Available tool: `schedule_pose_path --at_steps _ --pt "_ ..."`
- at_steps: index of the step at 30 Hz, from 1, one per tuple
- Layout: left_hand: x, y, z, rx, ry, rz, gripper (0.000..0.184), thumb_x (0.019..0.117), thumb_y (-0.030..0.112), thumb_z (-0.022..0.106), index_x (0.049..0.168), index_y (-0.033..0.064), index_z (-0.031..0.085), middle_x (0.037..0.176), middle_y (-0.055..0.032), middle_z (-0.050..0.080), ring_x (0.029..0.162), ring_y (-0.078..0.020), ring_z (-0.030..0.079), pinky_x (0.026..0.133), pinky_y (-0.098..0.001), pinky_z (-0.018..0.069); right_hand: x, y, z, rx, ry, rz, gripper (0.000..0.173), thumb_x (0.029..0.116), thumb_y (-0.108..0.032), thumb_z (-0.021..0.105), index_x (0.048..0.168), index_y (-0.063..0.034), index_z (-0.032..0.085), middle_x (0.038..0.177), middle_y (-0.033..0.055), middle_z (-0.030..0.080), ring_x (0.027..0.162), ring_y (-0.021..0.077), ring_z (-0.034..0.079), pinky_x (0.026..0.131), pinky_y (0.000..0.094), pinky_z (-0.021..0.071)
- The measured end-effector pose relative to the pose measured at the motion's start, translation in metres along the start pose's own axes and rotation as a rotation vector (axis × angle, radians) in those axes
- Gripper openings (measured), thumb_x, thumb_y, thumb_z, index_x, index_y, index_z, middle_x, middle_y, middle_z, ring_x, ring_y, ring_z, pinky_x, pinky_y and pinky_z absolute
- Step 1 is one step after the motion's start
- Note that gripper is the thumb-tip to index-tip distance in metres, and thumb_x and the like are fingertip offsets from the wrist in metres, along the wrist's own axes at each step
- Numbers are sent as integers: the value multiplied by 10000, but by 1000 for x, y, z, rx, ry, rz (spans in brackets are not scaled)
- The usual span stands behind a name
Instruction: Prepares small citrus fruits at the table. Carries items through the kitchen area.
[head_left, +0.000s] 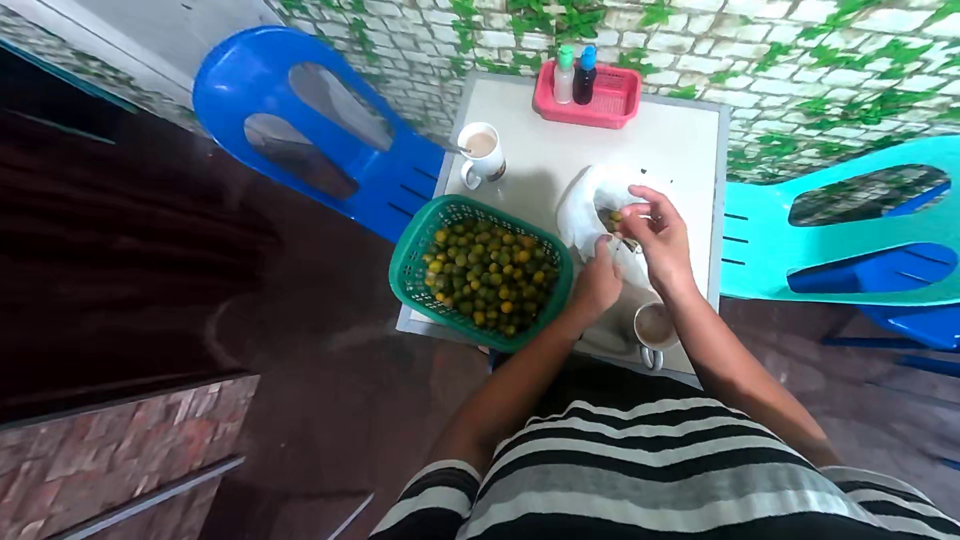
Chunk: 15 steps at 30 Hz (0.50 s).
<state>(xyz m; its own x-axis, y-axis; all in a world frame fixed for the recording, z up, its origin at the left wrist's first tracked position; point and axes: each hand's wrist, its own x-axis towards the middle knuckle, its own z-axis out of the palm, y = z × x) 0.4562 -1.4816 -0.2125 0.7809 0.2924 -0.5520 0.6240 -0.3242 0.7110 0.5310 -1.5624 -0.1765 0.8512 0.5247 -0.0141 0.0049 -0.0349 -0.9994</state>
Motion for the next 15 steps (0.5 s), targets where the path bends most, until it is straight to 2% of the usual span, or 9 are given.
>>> schedule_pose_path --at_steps 1,3,5,7,9,12,15 --pt "2 -4 -1 -33 18 3 602 1091 166 484 1615 118 190 1050 -251 673 860 -362 699 806 -516 574 6 4 -9 -12 60 20 385 1043 -114 556 1411 -15 504 1067 90 670 844 126 687 797 326 600" --pt "3 -11 -7 -99 42 -14 572 1109 186 441 1619 141 187 1034 -238 669 816 -343 693 767 -499 578 19 18 -26 -67 162 59 343 1075 -138 485 1387 1 505 1073 108 642 844 135 676 788 330 594" --pt "3 -16 -11 -169 58 -34 551 1116 184 412 1617 127 189 1015 -221 662 776 -310 683 730 -468 582 32 38 -42 -212 157 140 336 1092 -146 445 1374 26 513 1142 178 629 906 204 679 814 382 588" --pt "3 -16 -14 -227 49 -89 536 1123 191 402 1609 119 188 944 -168 642 690 -230 638 666 -382 561 49 62 -51 -432 25 204 324 1077 -105 450 1325 52 589 1225 251 649 1032 312 689 913 477 570" --pt "2 -17 -15 -271 37 -127 532 1121 187 411 1604 127 198 883 -128 619 628 -182 589 613 -330 529 62 79 -49 -655 -169 222 307 1067 -70 461 1281 8 667 1274 251 656 1170 389 648 1026 567 498" --pt "-1 -18 -19 -292 9 -159 534 1126 205 405 1606 132 184 845 -99 613 576 -138 559 578 -291 511 75 100 -38 -863 -333 161 318 1041 -25 484 1259 -62 713 1310 229 648 1229 434 610 1046 623 464" --pt "-4 -19 -24 -290 -5 -192 537 1127 210 401 1612 143 179 868 -97 626 557 -125 549 555 -274 500 87 114 -29 -932 -319 175 358 1013 -33 553 1346 -101 666 1362 256 583 1248 463 575 1017 625 481"
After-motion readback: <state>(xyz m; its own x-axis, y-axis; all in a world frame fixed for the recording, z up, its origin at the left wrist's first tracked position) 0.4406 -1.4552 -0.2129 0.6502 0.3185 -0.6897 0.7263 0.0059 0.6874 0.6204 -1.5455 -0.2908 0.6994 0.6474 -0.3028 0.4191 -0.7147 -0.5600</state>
